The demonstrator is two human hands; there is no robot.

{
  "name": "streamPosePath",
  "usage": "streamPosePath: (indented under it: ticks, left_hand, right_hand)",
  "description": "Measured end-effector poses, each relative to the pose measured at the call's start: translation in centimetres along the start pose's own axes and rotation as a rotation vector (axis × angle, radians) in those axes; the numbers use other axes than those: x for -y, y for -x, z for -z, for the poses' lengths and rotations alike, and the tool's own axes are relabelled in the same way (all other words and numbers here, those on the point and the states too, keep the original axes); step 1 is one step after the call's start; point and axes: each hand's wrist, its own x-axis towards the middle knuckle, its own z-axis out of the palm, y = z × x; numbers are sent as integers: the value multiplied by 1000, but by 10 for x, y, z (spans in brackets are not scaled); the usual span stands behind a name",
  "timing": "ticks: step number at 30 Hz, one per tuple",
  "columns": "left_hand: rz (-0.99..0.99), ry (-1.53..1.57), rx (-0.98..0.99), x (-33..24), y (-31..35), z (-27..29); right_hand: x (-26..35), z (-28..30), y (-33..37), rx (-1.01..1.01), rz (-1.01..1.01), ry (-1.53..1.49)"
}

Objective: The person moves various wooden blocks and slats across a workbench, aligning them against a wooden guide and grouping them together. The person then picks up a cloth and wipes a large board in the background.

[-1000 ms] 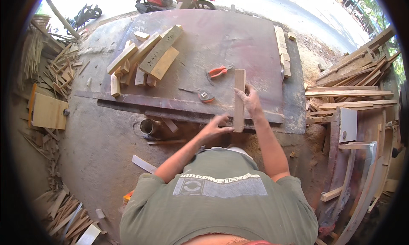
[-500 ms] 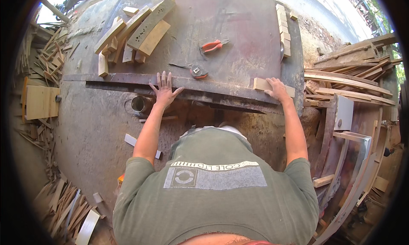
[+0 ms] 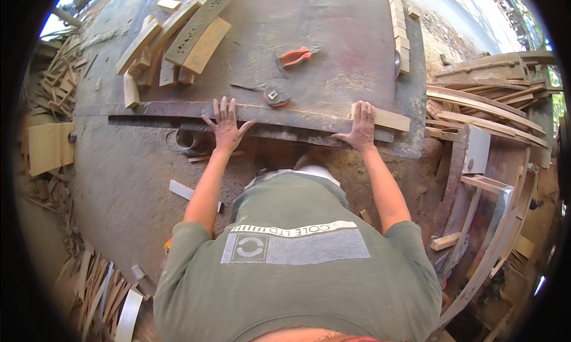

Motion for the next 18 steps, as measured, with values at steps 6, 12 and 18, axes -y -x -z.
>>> streamPosePath:
  ticks: [6, 12, 18]
  left_hand:
    - [-40, 47, -58, 5, -5, -19]
    - [-50, 42, -105, 13, -20, -47]
    - [-37, -8, -119, 18, -21, -61]
  right_hand:
    - [-14, -17, -5, -33, 48, 29]
    - [-11, -36, -13, -152, 54, 76]
    - [-11, -50, -12, -207, 85, 119]
